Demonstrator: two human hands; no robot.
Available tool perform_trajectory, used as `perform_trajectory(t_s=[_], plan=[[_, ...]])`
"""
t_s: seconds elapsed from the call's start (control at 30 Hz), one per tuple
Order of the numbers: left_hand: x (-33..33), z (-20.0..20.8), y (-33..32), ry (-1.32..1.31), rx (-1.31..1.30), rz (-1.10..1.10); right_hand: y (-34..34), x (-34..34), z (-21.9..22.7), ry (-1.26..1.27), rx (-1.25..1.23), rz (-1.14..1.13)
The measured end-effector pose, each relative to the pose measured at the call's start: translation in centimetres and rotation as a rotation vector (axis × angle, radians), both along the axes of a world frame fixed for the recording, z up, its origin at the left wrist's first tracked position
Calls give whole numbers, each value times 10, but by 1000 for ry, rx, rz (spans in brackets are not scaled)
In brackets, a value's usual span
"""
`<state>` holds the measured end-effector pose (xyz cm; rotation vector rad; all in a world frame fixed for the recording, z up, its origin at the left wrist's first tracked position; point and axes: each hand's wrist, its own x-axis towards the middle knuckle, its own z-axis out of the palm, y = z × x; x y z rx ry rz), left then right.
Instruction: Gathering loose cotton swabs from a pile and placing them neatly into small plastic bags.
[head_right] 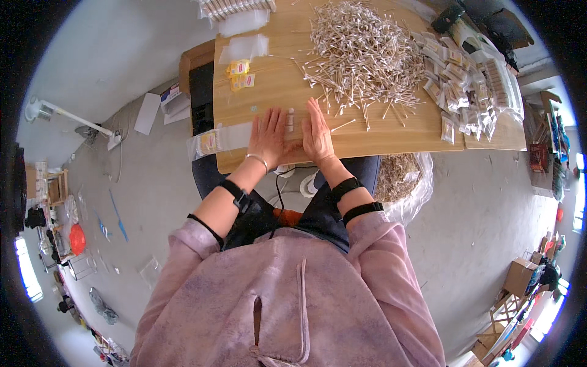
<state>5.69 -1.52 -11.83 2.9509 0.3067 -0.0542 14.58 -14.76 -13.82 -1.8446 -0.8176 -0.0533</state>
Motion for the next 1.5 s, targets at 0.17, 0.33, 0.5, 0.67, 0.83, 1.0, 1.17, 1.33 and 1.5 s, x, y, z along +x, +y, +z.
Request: perform_trajectory(t_s=[0.17,0.33,0.5,0.67,0.83,1.0,1.17,1.33,1.5], plan=[[9,8,-1,72,103,27,0,-4,0,16,-18,5],[-14,18,-17,137,67,-33,-3,-3,-2,-50,-22,22],[-14,12,-15,160,104,-22,-11,-2,5,-99,30,16],[-8,16,-9,141,91,19,-31,-6,24,-121,-167,-140],[-9,11,-11,141,85,0,-36,14,-1,-103,-183,-201],[-21,11,-8,-8,-24,58,-15,10,10,-281,-243,-28],[-29,-13,24,-311,-183,185,9,4,12,-300,-417,86],[-30,-12,21,-367,-216,215,8,24,3,-182,-266,-101],[-31,-11,26,-422,-212,206,3,17,4,-230,-353,100]])
